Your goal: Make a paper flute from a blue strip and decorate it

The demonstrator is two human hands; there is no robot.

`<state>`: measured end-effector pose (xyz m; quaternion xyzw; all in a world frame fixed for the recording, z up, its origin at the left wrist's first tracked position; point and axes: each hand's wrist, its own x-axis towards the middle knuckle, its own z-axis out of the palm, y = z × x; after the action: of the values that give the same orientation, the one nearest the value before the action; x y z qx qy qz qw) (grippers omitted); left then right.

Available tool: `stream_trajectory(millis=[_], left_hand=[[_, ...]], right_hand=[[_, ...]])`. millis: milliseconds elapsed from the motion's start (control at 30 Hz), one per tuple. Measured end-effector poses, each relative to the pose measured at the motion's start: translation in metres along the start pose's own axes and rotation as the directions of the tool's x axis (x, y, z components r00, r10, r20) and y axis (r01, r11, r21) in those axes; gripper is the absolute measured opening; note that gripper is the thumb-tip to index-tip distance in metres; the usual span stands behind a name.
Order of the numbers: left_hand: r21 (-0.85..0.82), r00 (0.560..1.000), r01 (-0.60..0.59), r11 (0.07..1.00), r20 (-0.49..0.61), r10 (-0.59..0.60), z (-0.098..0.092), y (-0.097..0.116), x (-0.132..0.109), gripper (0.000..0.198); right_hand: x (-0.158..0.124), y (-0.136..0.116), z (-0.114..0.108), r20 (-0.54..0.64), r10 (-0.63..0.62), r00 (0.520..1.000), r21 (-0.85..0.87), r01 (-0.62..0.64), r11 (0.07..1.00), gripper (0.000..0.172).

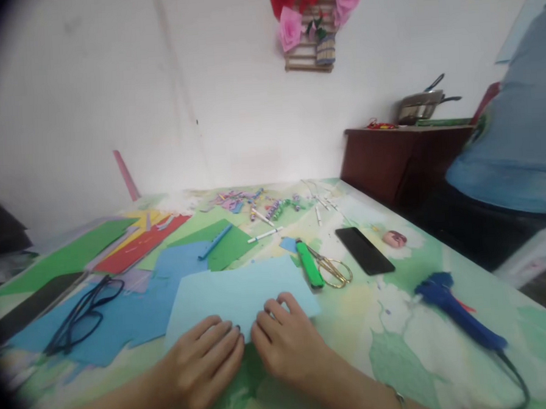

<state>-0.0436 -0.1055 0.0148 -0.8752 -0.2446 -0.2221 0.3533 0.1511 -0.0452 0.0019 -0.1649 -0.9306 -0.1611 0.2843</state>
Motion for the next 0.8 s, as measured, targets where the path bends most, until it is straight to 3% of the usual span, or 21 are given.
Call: stream_trajectory(millis=[100, 233, 367, 533, 600, 700, 800], left_hand=[[-0.101, 0.999, 0.0, 0.995, 0.047, 0.005, -0.007, 0.012, -0.007, 0.026], [-0.187, 0.995, 0.057, 0.981, 0.092, -0.04, -0.016, 0.014, -0.016, 0.032], [-0.196, 0.985, 0.103, 0.975, 0.156, -0.073, -0.034, 0.016, -0.03, 0.038], [-0.189, 0.954, 0.178, 0.966, 0.273, -0.123, -0.049, 0.03, -0.075, 0.039], [-0.179, 0.924, 0.277, 0.944, 0.32, -0.21, -0.051, 0.034, -0.093, 0.046], [-0.156, 0.903, 0.334, 0.93, 0.337, -0.268, -0.051, 0.03, -0.102, 0.053], [-0.078, 0.855, 0.427, 0.901, 0.36, -0.374, -0.054, 0.022, -0.093, 0.064]], right_hand=[[-0.023, -0.012, -0.012, 0.056, 0.025, 0.998, 0.042, -0.027, 0.999, 0.026], [-0.043, -0.018, -0.028, 0.142, 0.049, 0.989, 0.06, -0.058, 0.997, 0.025], [-0.055, -0.02, -0.042, 0.139, 0.058, 0.989, 0.093, -0.072, 0.993, 0.031], [-0.06, -0.028, -0.051, 0.145, 0.054, 0.988, 0.193, -0.082, 0.978, 0.032], [-0.061, -0.031, -0.052, 0.151, 0.047, 0.987, 0.222, -0.08, 0.972, 0.032], [-0.06, -0.028, -0.053, 0.106, 0.047, 0.993, 0.245, -0.072, 0.967, 0.03], [-0.053, -0.013, -0.061, -0.025, 0.134, 0.991, 0.255, -0.123, 0.959, 0.027]])
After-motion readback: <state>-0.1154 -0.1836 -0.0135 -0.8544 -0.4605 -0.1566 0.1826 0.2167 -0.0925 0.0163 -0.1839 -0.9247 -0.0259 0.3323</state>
